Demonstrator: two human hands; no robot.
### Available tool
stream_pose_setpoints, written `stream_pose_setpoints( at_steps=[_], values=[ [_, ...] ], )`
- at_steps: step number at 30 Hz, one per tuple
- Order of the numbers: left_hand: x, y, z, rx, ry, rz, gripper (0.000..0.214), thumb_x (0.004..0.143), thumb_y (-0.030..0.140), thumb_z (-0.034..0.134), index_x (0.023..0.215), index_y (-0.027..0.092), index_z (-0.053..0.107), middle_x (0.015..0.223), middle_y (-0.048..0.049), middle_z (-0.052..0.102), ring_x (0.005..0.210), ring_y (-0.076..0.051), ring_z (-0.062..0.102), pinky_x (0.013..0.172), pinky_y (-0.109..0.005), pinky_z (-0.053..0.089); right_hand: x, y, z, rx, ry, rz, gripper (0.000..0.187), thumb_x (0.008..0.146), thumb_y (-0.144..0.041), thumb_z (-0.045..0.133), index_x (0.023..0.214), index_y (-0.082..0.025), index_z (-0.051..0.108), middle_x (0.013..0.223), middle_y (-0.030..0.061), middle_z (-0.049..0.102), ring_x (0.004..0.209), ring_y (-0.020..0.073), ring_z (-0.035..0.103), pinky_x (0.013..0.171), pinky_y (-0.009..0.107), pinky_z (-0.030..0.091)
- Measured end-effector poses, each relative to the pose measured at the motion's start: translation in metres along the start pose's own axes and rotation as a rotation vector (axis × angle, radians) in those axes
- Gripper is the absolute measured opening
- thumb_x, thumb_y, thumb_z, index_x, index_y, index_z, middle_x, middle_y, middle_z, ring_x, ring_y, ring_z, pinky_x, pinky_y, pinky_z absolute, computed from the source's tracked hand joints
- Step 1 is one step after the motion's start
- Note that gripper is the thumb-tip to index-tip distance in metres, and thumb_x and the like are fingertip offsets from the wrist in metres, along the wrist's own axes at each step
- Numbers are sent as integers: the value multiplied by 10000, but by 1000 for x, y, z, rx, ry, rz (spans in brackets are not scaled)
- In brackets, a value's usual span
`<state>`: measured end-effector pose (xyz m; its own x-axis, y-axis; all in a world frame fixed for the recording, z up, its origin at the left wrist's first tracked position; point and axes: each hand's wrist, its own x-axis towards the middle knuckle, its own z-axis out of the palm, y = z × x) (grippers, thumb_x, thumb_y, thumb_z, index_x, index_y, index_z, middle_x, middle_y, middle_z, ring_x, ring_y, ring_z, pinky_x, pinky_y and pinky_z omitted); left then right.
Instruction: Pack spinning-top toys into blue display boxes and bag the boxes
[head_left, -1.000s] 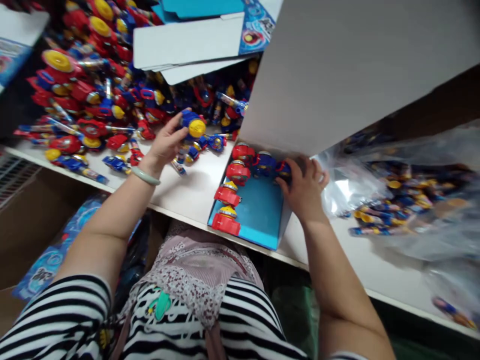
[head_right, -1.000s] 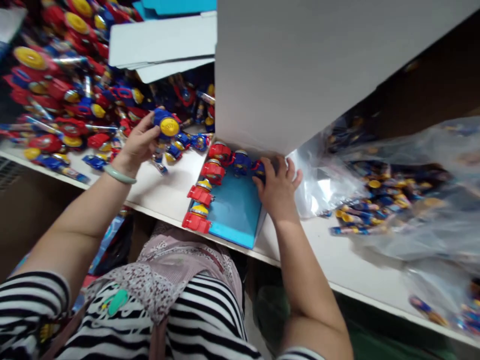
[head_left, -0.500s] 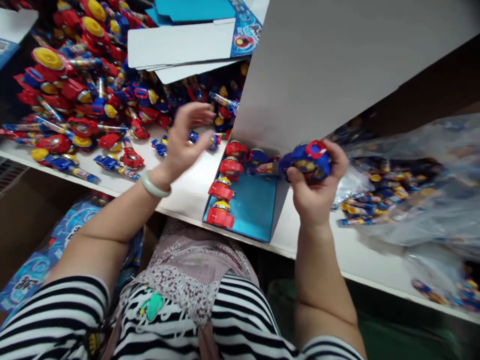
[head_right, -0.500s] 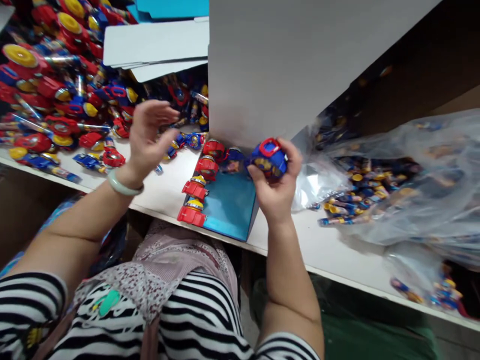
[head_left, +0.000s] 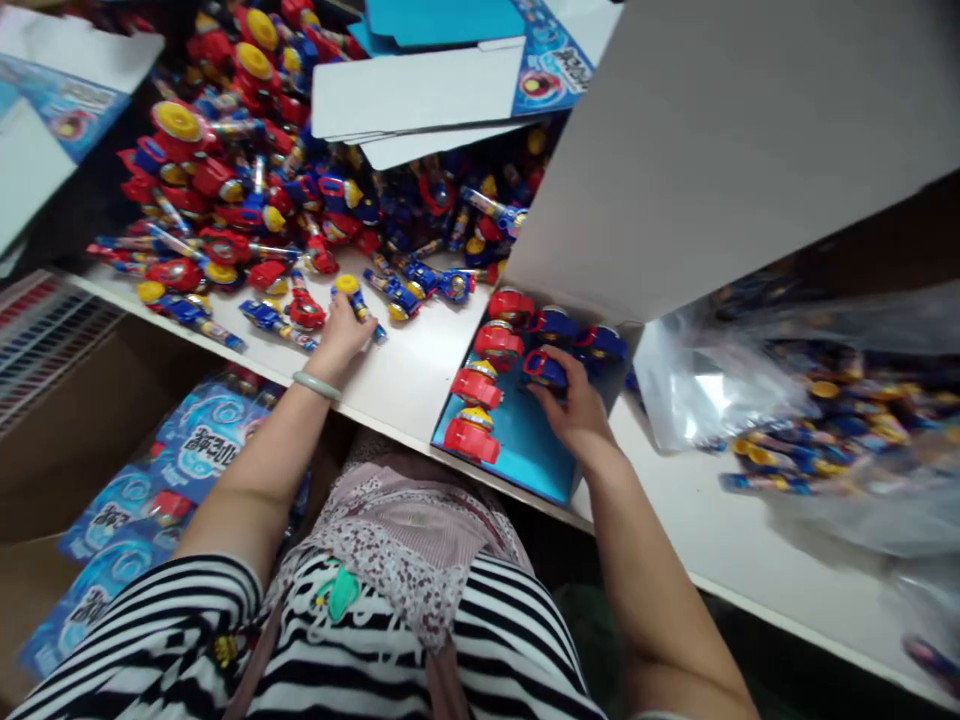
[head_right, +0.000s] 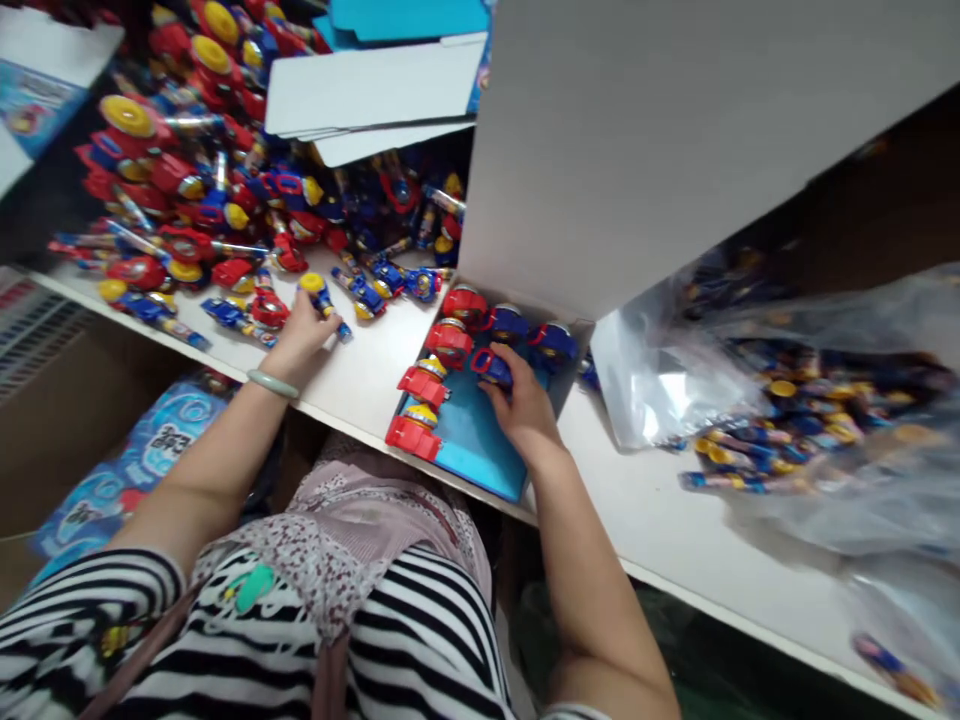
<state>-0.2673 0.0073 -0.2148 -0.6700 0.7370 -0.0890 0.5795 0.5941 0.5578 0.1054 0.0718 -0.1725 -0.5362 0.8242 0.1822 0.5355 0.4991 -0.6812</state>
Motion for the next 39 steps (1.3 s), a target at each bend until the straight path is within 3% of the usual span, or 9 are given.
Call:
stream_pose_setpoints(
  at_steps=[6,11,15,18,20,25,29,33,39],
  values=[
    [21,5,5,-78,105,-126,611,785,274,720,1299,125,426,1071,-219,682,1092,-394,659,907,-455,487,-1,-36,-36,-332,116,45,590,862,-540,661,1385,-277,596,1182,122,696,899,278,706,795,463,589],
    [1,2,-18,-777,171,-95,278,881,273,510,1136,196,433,773,-29,613,557,-155,575,533,-252,416,-6,-65,-35,162,331,-143,299,932,-400,621,1194,-273,687,936,45,710,775,177,690,714,344,595],
    [-58,40,-33,-1239,-159,351,245,879,363,513,1074,223,463,723,16,613,401,-77,410,397,-191,283,18,-100,8,409,183,-259,651,914,-456,639,1495,-365,361,1337,87,616,1129,234,680,801,358,620],
    [-91,75,-39,-1172,-553,632,344,883,455,601,1124,218,538,755,-3,647,450,-82,481,415,-195,357,34,-116,23,331,265,-305,798,919,-538,600,1557,-371,151,1460,112,491,1234,259,622,896,417,607],
    [-87,84,-45,-1003,-604,765,422,869,499,646,1175,216,580,880,-43,678,636,-127,612,553,-238,494,31,-107,10,235,394,-317,729,950,-566,528,1546,-340,174,1451,124,463,1256,272,600,974,474,576],
    [10,48,-33,-258,-48,745,528,773,427,731,1233,202,606,1307,-113,583,1312,-308,467,1124,-468,399,-21,-31,-53,-6,655,-296,650,903,-524,622,1451,-303,350,1405,136,452,1272,307,557,1028,496,537],
    [57,16,6,173,-139,754,552,732,286,717,1253,148,595,1454,-147,453,1391,-372,363,1173,-554,298,-49,28,-43,-50,543,-200,523,902,-445,625,1357,-282,425,1307,125,539,1231,294,586,962,480,572],
    [44,8,18,193,-97,749,375,784,301,637,1133,166,619,1401,-161,482,1326,-345,441,1139,-505,363,-50,54,-10,-67,609,-239,526,920,-435,588,1368,-274,366,1364,148,508,1328,300,533,1053,529,514],
    [23,1,-20,-174,16,650,398,716,374,642,1050,181,547,1232,-113,599,1181,-253,562,1064,-437,476,-51,61,-17,-85,577,-337,496,928,-416,584,1349,-285,356,1365,145,516,1331,296,541,1049,529,514]
  ],
)
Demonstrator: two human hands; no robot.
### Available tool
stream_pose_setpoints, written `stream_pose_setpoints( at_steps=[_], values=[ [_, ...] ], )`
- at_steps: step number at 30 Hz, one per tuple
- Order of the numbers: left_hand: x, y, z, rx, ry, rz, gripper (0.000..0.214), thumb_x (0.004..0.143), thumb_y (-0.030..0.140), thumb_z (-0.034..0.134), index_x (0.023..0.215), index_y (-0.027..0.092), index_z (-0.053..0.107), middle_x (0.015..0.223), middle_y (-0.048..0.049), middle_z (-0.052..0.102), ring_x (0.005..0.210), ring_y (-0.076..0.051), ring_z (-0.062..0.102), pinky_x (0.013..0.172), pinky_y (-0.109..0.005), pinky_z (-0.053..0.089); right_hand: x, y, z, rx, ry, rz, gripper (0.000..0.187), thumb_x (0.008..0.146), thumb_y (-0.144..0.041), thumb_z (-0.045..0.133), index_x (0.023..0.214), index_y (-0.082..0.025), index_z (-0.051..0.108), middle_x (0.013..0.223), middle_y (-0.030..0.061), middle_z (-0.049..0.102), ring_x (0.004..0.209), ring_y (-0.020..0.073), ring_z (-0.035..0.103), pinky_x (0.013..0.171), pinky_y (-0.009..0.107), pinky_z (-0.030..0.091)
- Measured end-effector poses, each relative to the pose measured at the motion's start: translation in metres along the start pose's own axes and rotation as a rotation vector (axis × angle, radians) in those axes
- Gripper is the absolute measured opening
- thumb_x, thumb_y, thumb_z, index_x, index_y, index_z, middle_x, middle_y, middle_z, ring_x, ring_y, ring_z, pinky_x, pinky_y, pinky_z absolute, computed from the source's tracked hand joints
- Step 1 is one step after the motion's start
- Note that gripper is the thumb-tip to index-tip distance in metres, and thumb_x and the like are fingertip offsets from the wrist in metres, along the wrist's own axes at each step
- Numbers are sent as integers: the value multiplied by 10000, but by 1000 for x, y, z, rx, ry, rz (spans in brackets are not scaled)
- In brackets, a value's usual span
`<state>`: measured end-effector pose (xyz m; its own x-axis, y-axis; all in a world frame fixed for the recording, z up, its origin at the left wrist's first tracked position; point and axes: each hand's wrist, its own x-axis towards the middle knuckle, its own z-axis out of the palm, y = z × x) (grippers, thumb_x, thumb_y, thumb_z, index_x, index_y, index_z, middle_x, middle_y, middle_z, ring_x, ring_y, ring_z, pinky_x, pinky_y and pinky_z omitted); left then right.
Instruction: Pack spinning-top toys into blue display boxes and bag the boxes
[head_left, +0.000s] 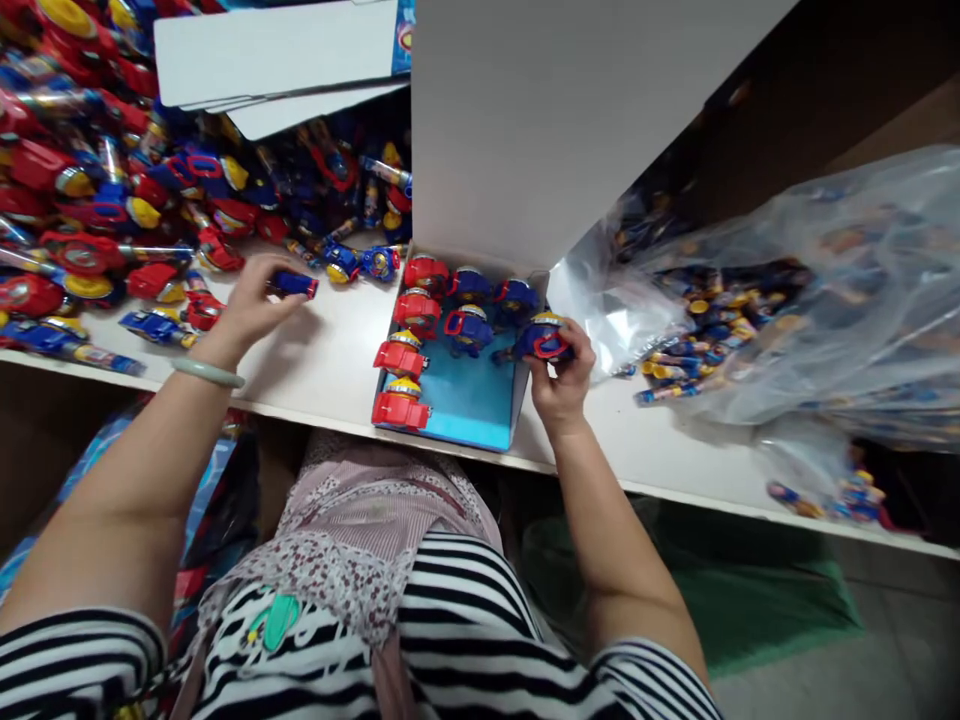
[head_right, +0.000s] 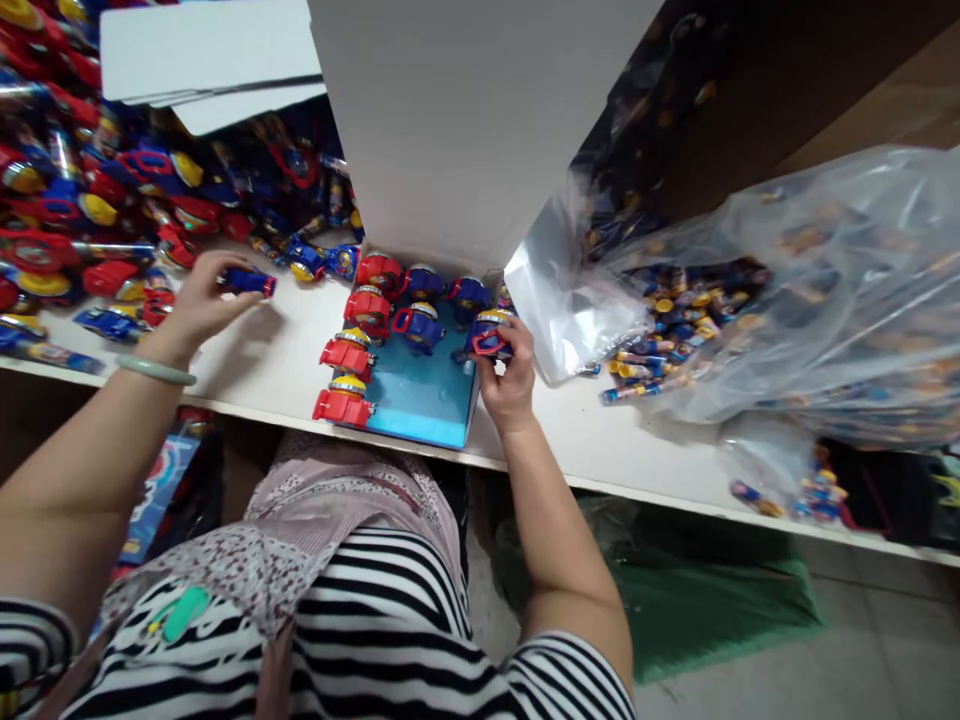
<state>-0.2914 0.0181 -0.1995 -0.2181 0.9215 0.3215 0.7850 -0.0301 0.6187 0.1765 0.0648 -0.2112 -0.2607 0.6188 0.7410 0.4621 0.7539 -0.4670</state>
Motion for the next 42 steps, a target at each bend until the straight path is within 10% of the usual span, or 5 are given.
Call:
stream_pose_setpoints(
  at_steps=[7,20,27,32,42],
  values=[
    [-7,73,-32,-813,300,75,317,682,394,489,956,236,501,1040,-29,691,1132,-238,626,1067,-448,476,19,-19,3,-143,-339,144,405,931,-365,553,1299,-206,499,1334,161,589,1269,296,572,1054,501,500],
    [4,228,21,-1154,-515,42,459,860,405,656,1249,183,558,1031,-51,674,970,-236,716,782,-341,598,121,-140,-17,248,-671,-33,746,895,-415,661,1547,-332,309,1468,44,530,1299,264,554,1108,445,480],
    [5,74,-18,-248,163,-71,482,785,487,747,1110,154,623,1100,-67,647,1064,-264,632,1001,-475,494,55,-91,-3,261,-145,159,686,830,-479,695,1364,-315,297,1324,101,483,1207,255,589,928,420,579],
    [-21,-49,-35,358,4,-312,650,579,432,876,1079,118,605,1397,-165,523,1352,-445,340,1146,-710,209,12,-82,40,49,93,148,650,875,-539,640,1321,-292,237,1267,133,458,1196,281,573,993,486,523],
    [-57,-87,-91,275,265,-443,301,809,307,601,1067,152,617,1144,-110,630,1140,-258,535,1094,-438,392,-2,-81,46,-73,-139,34,487,844,-363,732,1276,-306,515,1124,91,557,1109,303,579,905,509,538]
  ],
)
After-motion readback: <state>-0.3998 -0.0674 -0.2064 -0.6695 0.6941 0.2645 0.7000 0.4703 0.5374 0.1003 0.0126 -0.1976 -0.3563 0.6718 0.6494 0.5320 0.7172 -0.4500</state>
